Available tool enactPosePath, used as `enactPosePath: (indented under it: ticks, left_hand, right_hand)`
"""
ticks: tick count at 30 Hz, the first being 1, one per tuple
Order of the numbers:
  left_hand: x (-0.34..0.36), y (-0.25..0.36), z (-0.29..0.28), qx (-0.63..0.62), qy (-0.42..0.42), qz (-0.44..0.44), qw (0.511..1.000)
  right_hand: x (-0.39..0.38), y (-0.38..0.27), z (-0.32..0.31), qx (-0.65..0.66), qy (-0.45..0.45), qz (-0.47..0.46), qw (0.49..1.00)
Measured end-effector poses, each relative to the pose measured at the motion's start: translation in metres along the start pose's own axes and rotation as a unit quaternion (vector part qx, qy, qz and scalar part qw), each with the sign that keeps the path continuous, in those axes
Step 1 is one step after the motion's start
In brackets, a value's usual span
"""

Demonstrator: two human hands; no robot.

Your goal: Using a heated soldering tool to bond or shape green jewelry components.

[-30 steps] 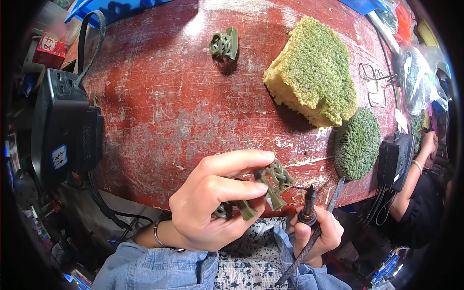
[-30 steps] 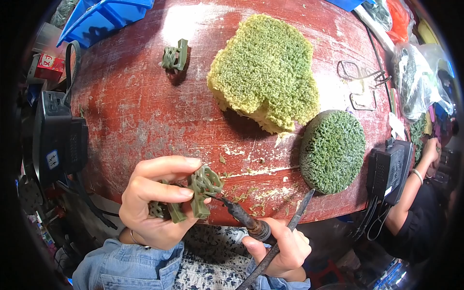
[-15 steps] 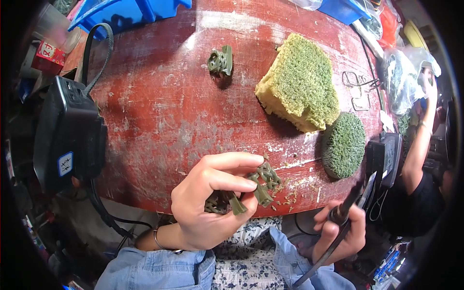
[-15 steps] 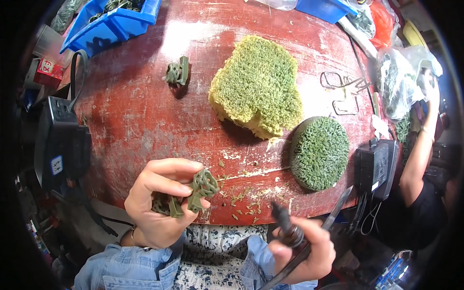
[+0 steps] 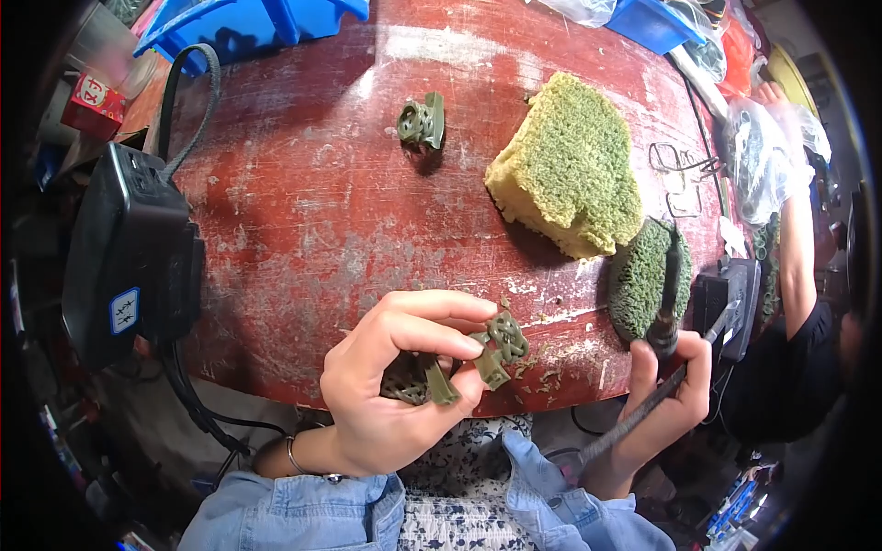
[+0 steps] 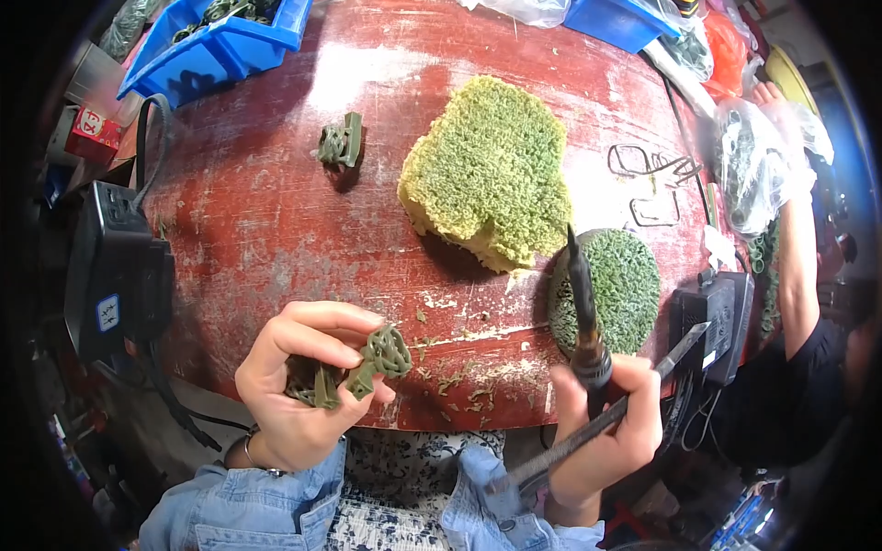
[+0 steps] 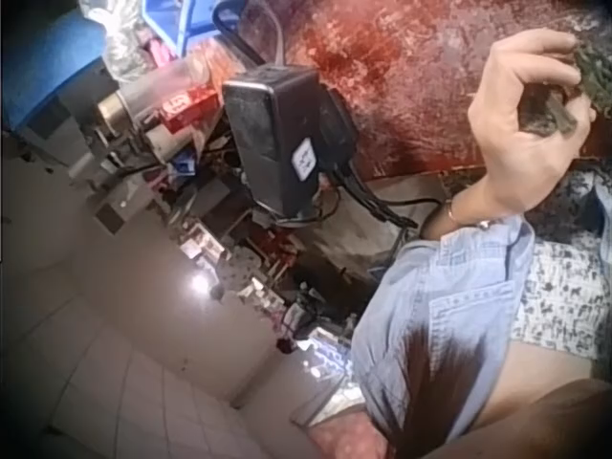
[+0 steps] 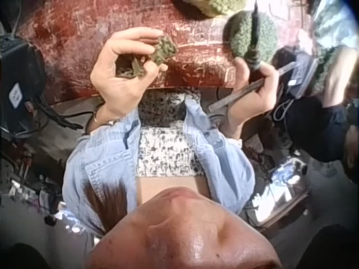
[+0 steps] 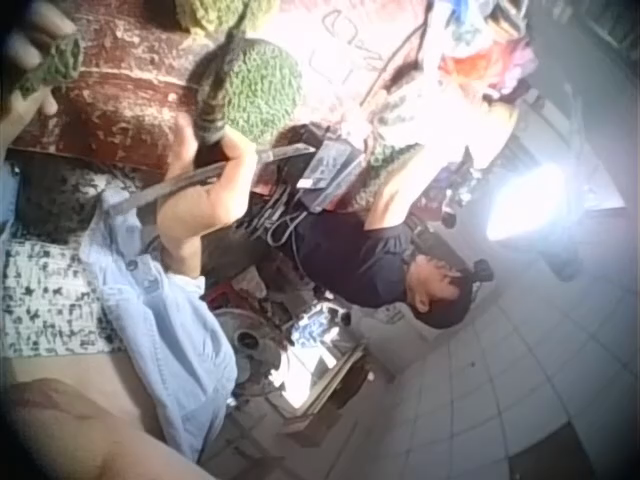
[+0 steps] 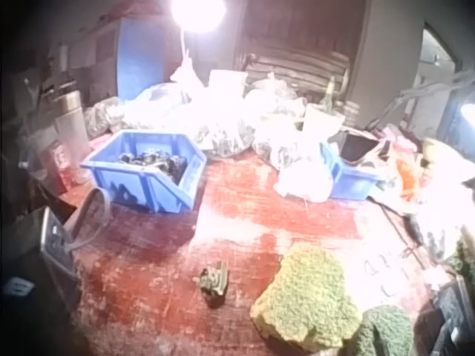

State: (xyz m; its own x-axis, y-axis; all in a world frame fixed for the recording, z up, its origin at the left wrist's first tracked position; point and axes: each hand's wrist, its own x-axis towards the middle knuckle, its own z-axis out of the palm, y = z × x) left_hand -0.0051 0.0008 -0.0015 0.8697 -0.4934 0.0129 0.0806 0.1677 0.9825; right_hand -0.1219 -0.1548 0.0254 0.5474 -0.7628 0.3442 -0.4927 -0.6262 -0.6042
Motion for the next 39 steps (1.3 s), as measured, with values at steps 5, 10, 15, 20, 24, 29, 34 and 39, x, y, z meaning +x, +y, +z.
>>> enactPosePath:
  ticks: [5, 10, 15, 20, 24, 29, 34, 39]
  left_hand:
    - [0.003, -0.003, -0.005, 0.099, -0.083, 0.066, 0.989]
    - [0.003, -0.002, -0.004, 0.156, -0.077, 0.126, 0.977]
    - [0.001, -0.004, -0.003, 0.167, -0.074, 0.139, 0.973]
    - [0.002, -0.001, -0.001, 0.178, -0.069, 0.15, 0.97]
    - [0.002, -0.002, -0.001, 0.178, -0.065, 0.152, 0.97]
    - [0.004, -0.003, 0.001, 0.175, -0.072, 0.163, 0.968]
    - [-0.001, -0.005, 0.007, 0.126, -0.004, 0.097, 0.987]
    - [-0.003, 0.001, 0.007, 0.12, -0.026, 0.056, 0.991]
  right_hand:
    - [-0.024, 0.008, -0.008, 0.185, -0.108, 0.013, 0.977]
    - [-0.033, 0.009, -0.007, 0.186, -0.126, 0.032, 0.974]
    - [-0.037, 0.023, -0.018, 0.104, -0.057, 0.105, 0.987]
    - [-0.036, 0.035, -0.025, -0.001, -0.01, 0.136, 0.991]
    - [-0.035, 0.045, -0.024, -0.068, -0.01, 0.144, 0.987]
    - [-0.035, 0.045, -0.028, -0.077, -0.012, 0.154, 0.985]
    - [-0.038, 0.047, -0.025, -0.048, -0.025, 0.147, 0.988]
    - [-0.04, 0.041, -0.026, 0.064, -0.068, 0.019, 0.995]
